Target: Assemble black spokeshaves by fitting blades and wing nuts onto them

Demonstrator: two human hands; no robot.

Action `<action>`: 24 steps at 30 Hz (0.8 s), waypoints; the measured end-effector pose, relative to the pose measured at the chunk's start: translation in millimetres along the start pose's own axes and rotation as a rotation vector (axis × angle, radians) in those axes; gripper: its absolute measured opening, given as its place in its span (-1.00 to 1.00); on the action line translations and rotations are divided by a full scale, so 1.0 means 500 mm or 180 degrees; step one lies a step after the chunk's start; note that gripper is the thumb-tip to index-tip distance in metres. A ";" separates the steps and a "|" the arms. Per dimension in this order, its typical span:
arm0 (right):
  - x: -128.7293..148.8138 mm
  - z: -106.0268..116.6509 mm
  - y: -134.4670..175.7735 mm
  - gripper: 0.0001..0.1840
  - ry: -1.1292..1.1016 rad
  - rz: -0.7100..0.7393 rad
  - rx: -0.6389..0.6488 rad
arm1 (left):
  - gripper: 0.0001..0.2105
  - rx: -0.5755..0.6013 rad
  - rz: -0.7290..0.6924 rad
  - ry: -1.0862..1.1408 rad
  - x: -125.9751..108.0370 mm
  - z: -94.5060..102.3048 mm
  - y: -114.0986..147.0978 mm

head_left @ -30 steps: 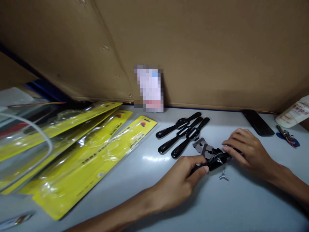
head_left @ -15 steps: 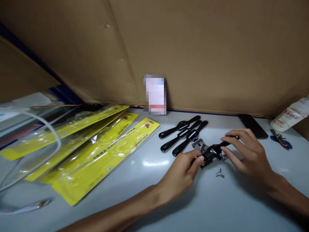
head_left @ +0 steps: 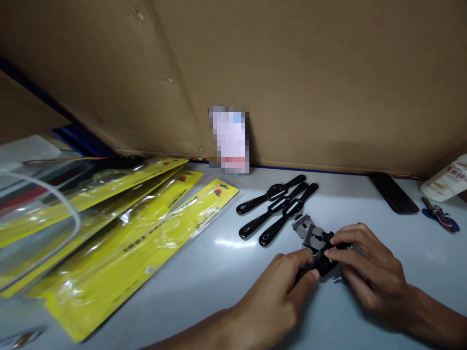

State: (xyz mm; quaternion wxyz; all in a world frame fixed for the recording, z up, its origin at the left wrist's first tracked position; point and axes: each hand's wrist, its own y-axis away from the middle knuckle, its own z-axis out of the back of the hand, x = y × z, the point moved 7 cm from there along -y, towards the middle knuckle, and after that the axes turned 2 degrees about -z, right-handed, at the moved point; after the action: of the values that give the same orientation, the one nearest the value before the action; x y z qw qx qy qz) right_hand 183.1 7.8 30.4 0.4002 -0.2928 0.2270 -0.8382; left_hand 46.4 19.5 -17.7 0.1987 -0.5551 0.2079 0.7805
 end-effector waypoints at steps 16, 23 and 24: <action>-0.030 -0.013 0.004 -0.76 -0.0081 -0.0533 0.0013 | -0.78 0.0054 0.0090 0.0124 0.004 0.011 -0.005; -0.014 -0.006 0.001 -0.61 -0.0094 -0.0160 0.0150 | -0.75 0.0049 0.0123 0.0491 0.003 0.010 -0.006; -0.012 -0.004 0.001 -0.63 -0.0097 -0.0159 0.0129 | -0.75 0.0065 0.0143 0.0523 0.004 0.008 -0.006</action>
State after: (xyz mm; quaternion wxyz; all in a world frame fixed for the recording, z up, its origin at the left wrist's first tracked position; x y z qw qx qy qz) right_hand 184.9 12.7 26.7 0.3884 -0.3029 0.1965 -0.8478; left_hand 44.2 24.4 -18.5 0.1690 -0.6104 0.2439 0.7344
